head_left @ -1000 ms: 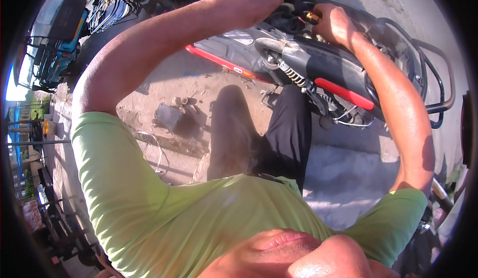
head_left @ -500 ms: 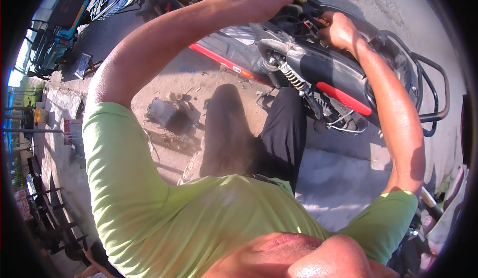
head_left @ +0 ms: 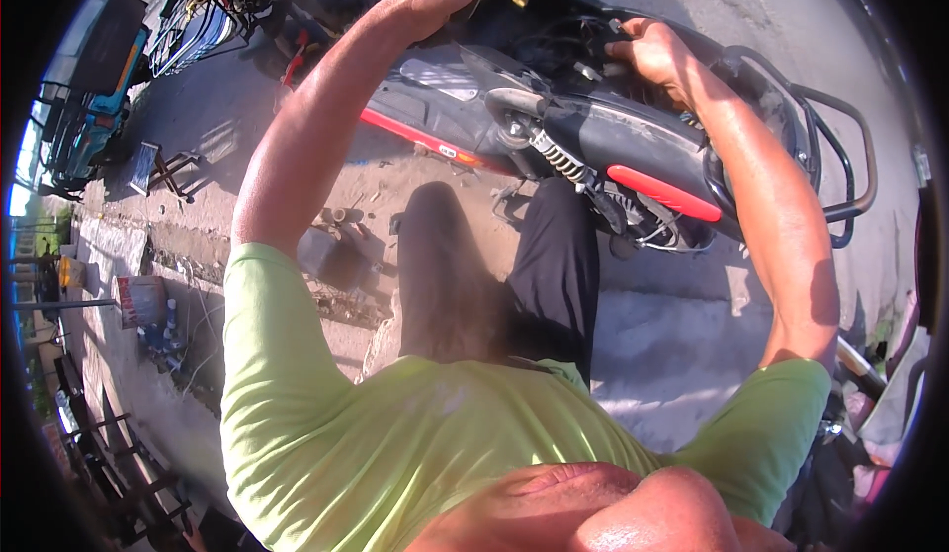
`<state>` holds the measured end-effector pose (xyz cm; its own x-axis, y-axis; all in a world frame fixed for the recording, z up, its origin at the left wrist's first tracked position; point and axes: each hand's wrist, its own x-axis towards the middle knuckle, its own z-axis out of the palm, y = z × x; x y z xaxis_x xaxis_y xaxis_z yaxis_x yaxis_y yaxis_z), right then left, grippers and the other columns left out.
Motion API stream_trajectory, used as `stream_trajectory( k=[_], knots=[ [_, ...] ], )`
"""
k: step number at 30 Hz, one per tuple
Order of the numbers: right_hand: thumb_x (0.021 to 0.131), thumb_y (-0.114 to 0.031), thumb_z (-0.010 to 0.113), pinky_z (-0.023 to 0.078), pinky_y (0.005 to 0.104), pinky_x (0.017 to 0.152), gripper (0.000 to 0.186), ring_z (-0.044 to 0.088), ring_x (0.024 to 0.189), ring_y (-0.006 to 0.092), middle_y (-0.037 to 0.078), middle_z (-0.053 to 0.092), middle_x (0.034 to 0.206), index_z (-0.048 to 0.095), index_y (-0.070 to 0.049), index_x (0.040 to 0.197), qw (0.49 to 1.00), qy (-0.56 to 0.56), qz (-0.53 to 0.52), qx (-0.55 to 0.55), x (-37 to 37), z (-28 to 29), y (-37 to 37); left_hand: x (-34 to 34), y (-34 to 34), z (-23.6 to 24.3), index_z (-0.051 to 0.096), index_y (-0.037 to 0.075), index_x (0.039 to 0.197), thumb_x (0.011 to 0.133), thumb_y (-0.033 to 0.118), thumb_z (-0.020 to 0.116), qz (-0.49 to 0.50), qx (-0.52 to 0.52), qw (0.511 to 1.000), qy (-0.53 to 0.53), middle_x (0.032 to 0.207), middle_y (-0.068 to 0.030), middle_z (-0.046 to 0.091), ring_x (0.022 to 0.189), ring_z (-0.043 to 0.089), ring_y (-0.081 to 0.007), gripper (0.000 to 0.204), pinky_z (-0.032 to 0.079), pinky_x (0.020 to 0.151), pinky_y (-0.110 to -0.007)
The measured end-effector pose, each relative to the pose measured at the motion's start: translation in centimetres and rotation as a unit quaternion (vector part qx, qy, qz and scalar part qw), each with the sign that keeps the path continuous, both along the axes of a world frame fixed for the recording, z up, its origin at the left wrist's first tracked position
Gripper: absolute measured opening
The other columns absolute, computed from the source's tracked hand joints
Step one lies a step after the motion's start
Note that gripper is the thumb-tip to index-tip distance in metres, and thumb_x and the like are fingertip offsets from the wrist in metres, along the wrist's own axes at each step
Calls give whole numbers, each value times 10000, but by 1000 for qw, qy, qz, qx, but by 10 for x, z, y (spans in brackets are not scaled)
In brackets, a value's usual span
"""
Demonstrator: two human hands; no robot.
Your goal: The person works on the internal components of a scooter, manipulating wires, using a tool to strip or adjust connections, and fitting a plastic panel back onto the vehicle's body.
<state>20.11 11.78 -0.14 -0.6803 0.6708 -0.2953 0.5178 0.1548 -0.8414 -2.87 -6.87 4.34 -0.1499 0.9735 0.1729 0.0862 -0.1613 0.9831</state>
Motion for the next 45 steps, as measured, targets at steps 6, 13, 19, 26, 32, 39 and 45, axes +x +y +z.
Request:
stream_trajectory(
  k=[6,13,19,26,32,39,45],
  knots=[
    [930,-50,735,570,324,757,296,714,843,174,128,760,1036,697,38,1211,998,35,7,52,3,4,-8,27,9,-45,643,25,1234,950,204,708,11,85,981,-176,1157,-67,691,1064,676,-189,342,508,996,-349],
    [949,-73,720,594,342,771,392,716,906,195,132,743,1109,645,25,1322,1000,-2,-7,28,2,14,-12,22,8,-42,688,37,1159,923,273,750,234,175,827,480,1237,-94,611,993,689,-270,340,567,866,-414],
    [972,-77,675,593,342,837,451,715,958,213,173,733,1130,568,78,1382,996,13,79,-35,9,9,16,0,16,-57,698,66,1187,810,166,774,120,153,719,667,1275,-98,582,1078,667,-325,398,582,905,-436],
    [989,-103,660,610,314,831,275,735,894,188,119,747,1050,638,58,1211,985,29,127,-113,15,3,26,19,27,-48,689,65,1153,813,79,730,92,219,710,663,1284,-90,572,1070,669,-341,343,582,915,-438],
    [969,-83,696,585,327,912,497,697,1077,210,186,703,1188,522,103,1396,990,78,63,-95,15,4,19,15,28,-40,699,61,1155,828,106,713,115,182,773,597,1249,-103,600,1060,676,-358,331,579,906,-443],
    [975,-73,667,596,320,876,297,728,963,211,146,729,1108,612,76,1226,988,-46,130,-72,10,4,30,19,35,-49,707,79,1197,845,76,641,63,0,737,673,1286,-81,602,1127,661,-336,359,562,944,-421],
    [966,-81,709,573,334,917,443,705,1054,211,168,710,1175,566,71,1358,985,72,93,-123,21,-7,37,20,27,-44,693,66,1190,813,90,713,135,204,798,550,1268,-87,608,1112,660,-335,379,566,934,-434]
  ],
)
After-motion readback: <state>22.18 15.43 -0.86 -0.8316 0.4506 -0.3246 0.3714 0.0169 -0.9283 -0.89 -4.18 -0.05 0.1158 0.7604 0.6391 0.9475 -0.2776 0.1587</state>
